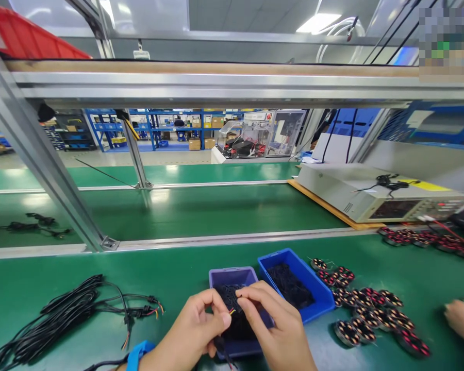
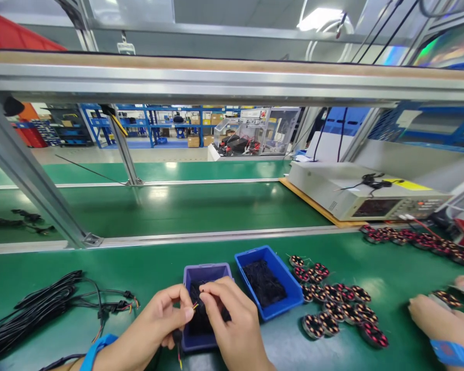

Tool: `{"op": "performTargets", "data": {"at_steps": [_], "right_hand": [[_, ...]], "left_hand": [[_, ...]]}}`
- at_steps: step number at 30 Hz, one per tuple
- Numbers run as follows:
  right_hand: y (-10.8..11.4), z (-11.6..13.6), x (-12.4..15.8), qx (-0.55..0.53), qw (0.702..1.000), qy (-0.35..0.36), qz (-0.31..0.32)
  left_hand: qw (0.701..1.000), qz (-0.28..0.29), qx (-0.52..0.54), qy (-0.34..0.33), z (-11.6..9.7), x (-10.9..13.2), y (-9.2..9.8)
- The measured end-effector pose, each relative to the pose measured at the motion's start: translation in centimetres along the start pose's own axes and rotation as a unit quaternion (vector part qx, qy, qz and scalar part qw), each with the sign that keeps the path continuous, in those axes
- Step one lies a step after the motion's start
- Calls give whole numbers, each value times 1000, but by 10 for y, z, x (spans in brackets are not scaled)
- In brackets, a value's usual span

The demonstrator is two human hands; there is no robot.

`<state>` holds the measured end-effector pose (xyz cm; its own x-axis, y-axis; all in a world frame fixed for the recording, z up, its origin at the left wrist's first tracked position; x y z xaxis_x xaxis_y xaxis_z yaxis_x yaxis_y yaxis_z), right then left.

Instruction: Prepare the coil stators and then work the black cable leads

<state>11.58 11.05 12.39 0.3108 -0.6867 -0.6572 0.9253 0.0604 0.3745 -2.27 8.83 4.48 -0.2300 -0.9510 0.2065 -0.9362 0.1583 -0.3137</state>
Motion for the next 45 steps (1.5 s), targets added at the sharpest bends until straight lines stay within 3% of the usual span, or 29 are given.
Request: {"op": "performTargets", "data": {"at_steps": [7, 23, 30, 37, 45], "right_hand": [[-3, 1, 5, 8, 1000, 3, 5], [-8, -5, 5, 25, 998, -44, 45], [-6, -2, 3, 28, 999, -31, 30], [-13, -8, 11, 12, 997, -61, 55], [-28, -26, 24, -104, 980, -168, 3]], "left_hand": [[1000, 16, 2, -24, 10, -2, 1], [999, -7, -9, -46, 5, -1, 3], [998, -13, -3, -53, 5, -2, 6], [999, -17, -4, -51, 7, -2, 4], [999, -32, -35, -11, 8, -1, 6]]}}
Point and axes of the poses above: each hand's wrist, its own x-axis away from the middle knuckle, its own y-axis out of the back of the hand, z = x × y, the point moved 7 cm from there along -x, towards the middle knuckle, and after that the axes turned 4 degrees about z, right-handed, at the moved point
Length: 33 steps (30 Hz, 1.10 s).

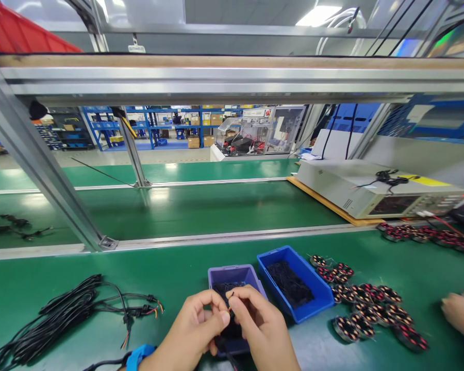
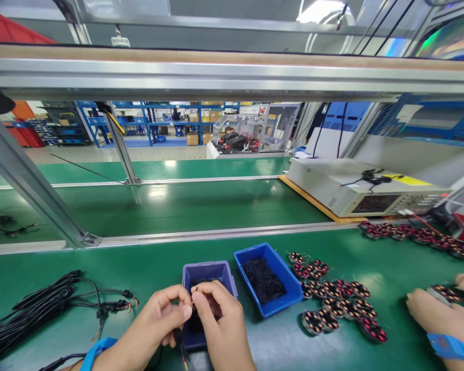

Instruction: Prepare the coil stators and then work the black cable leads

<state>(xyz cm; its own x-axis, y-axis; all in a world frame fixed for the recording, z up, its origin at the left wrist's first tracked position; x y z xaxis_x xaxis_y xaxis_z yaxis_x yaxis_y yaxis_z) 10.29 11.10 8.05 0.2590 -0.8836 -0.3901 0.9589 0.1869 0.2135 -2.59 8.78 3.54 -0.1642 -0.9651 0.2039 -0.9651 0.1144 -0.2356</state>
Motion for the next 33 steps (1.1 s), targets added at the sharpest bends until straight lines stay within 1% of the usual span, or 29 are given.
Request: {"op": "performTargets", "data": {"at_steps": [2, 5, 7, 11, 16, 20, 23, 25, 27, 29, 30, 31, 33], "right_hand": [[6, -1, -1, -6, 1000, -6, -20], [17, 5, -3, 16, 999, 16, -46], [18, 11, -4, 33, 998, 44, -37], [13, 24, -2, 72, 992, 104, -8], [13, 28, -1, 93, 987, 133, -11], [12, 28, -2, 92, 987, 132, -10], [9, 27, -1, 88, 989, 120, -7], [5, 23, -1, 85, 992, 94, 8], [1, 16, -2, 72, 996, 49, 33], [-1, 8, -4, 50, 997, 8, 63], [0, 6, -5, 43, 996, -2, 73], [2, 5, -7, 46, 996, 1, 76], [10, 7, -10, 97, 992, 51, 64]], "left_hand": [[1000, 1, 1, 13, -1, 0, 0], [1000, 8, -1, 13, -3, 0, -2], [1000, 12, 0, 6, -5, 1, -4], [1000, 17, 8, 3, -8, 4, -6], [1000, 15, 10, 5, -10, 5, -7], [1000, 12, 16, 5, -11, 4, -7], [1000, 9, 9, 12, -7, 4, -5], [1000, 7, -1, 15, -4, 4, -4], [1000, 10, -7, 15, -2, 3, -4], [1000, 18, -8, 16, -2, 3, -5], [1000, 22, -8, 16, -4, 4, -5], [1000, 22, -9, 16, -6, 4, -5], [1000, 14, -12, 15, -12, 6, -3]]}}
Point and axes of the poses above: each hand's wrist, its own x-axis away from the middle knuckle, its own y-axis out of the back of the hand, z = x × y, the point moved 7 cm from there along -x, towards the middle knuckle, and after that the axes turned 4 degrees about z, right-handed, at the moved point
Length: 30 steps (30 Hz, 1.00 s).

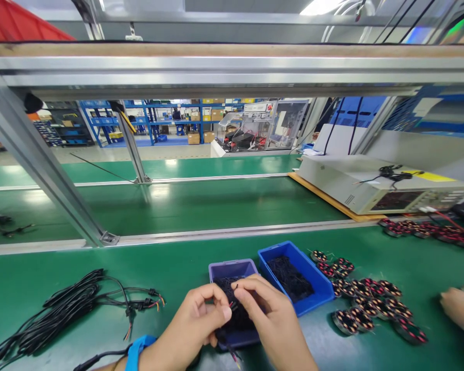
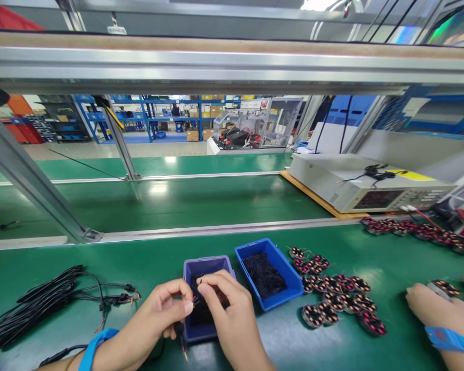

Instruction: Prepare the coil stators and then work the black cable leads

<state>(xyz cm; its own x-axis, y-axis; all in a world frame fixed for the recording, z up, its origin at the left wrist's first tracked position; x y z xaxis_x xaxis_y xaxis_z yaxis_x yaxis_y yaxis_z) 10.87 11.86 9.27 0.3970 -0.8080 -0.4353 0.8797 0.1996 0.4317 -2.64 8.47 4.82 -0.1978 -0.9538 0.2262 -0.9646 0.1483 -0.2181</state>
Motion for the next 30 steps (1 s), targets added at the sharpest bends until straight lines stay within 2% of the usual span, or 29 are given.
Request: {"op": "performTargets", "data": {"at_steps": [3, 5, 12, 16, 24, 30], "right_hand": [[5, 6, -1, 146, 985, 96, -5], [4, 9, -1, 188, 974, 128, 15], [15, 31, -3, 62, 983, 170, 12], [14, 38, -4, 66, 979, 188, 42], [13, 37, -7, 89, 980, 171, 48], [14, 39, -6, 88, 978, 179, 60]], "left_hand": [[1000, -10, -4, 2, -6, 2, 3], [1000, -5, -6, 8, -6, 3, 3], [1000, 15, 0, 7, -6, 1, 1], [1000, 29, -2, 10, -7, 2, -2], [1000, 11, -8, 9, -9, 3, -2], [1000, 25, -10, 14, -11, 3, -3]]}}
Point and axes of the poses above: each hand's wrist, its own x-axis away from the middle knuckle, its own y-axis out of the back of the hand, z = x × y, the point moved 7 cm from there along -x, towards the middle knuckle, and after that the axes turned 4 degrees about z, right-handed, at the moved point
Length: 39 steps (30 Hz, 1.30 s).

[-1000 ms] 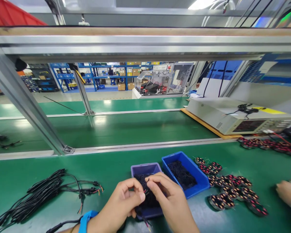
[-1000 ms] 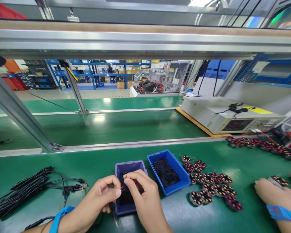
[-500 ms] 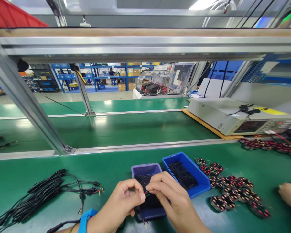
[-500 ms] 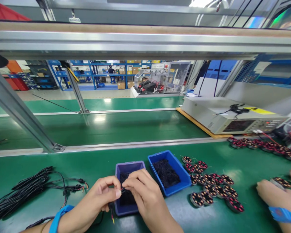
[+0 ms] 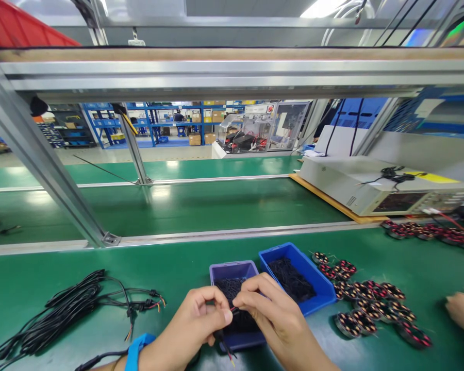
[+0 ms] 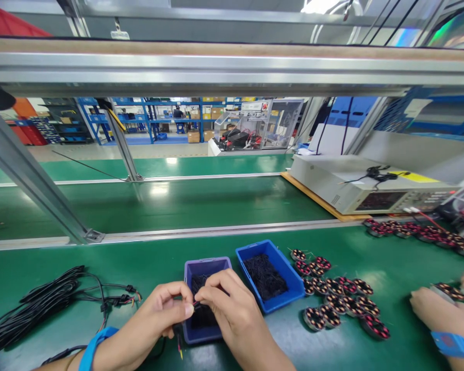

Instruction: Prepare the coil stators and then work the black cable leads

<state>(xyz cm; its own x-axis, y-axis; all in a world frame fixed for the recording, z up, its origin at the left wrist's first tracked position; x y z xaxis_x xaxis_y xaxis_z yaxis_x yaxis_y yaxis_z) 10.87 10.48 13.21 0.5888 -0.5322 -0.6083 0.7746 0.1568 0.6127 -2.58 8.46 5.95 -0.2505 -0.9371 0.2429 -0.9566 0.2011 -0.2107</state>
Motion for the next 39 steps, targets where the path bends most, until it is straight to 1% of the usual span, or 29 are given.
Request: {"op": "performTargets", "data": {"at_steps": [4, 6, 8, 10, 11, 14, 16, 18, 22, 24, 26, 27, 28, 29, 30, 31, 32, 34, 35, 36, 37, 38, 39], "right_hand": [[-2, -1, 2, 3, 1000, 3, 10], [-4, -1, 3, -3, 1000, 4, 25], [-6, 0, 3, -34, 998, 0, 50], [-8, -1, 4, -75, 994, -22, 81], [-9, -3, 4, -87, 992, -38, 87], [-10, -9, 5, -84, 992, -75, 65], [-12, -14, 6, -77, 992, -85, 45], [-17, -16, 6, -82, 992, -92, 40], [-25, -18, 5, -105, 988, -107, 41], [-28, -16, 5, -122, 985, -108, 58], [-29, -14, 6, -137, 983, -98, 75], [-28, -14, 6, -139, 983, -92, 72], [-24, -15, 7, -137, 985, -90, 58], [-18, -18, 8, -130, 987, -92, 31], [-12, -21, 9, -121, 988, -100, -2], [-6, -24, 10, -108, 987, -109, -35], [-1, -27, 12, -95, 986, -118, -63], [4, -30, 14, -70, 986, -122, -93], [4, -30, 14, -56, 987, -114, -96], [3, -29, 14, -42, 990, -102, -92], [0, -28, 14, -26, 992, -87, -85], [-3, -27, 14, -10, 995, -71, -76], [-6, -27, 14, 8, 996, -54, -67]], "left_hand": [[1000, -7, 2, 2, -1, 1, 0], [1000, 0, 2, 1, 0, 1, 0], [1000, 7, -1, -4, 2, 0, 0], [1000, 1, -1, -16, 2, -1, 1], [1000, -6, 2, -21, 2, -1, 2], [999, -17, 32, -27, 0, -1, 2], [998, -12, 55, -28, -1, 1, 1], [997, -4, 64, -38, -2, 2, 0], [997, 22, 35, -65, -2, 2, -6], [996, 31, 30, -74, -1, 1, -8], [996, 29, 36, -74, -2, 3, -5], [996, 18, 39, -75, -5, 6, 1], [996, -6, 41, -80, -12, 11, 13], [994, -44, 39, -93, -23, 18, 29], [989, -91, 32, -114, -40, 25, 49], [978, -149, 16, -148, -62, 34, 72], [963, -198, -10, -184, -89, 43, 94], [923, -268, -74, -267, -151, 52, 131], [898, -287, -112, -314, -183, 51, 143], [868, -303, -152, -363, -213, 47, 151], [834, -323, -194, -402, -238, 38, 156], [816, -333, -216, -419, -255, 24, 160], [806, -338, -236, -424, -265, 4, 161]]}}
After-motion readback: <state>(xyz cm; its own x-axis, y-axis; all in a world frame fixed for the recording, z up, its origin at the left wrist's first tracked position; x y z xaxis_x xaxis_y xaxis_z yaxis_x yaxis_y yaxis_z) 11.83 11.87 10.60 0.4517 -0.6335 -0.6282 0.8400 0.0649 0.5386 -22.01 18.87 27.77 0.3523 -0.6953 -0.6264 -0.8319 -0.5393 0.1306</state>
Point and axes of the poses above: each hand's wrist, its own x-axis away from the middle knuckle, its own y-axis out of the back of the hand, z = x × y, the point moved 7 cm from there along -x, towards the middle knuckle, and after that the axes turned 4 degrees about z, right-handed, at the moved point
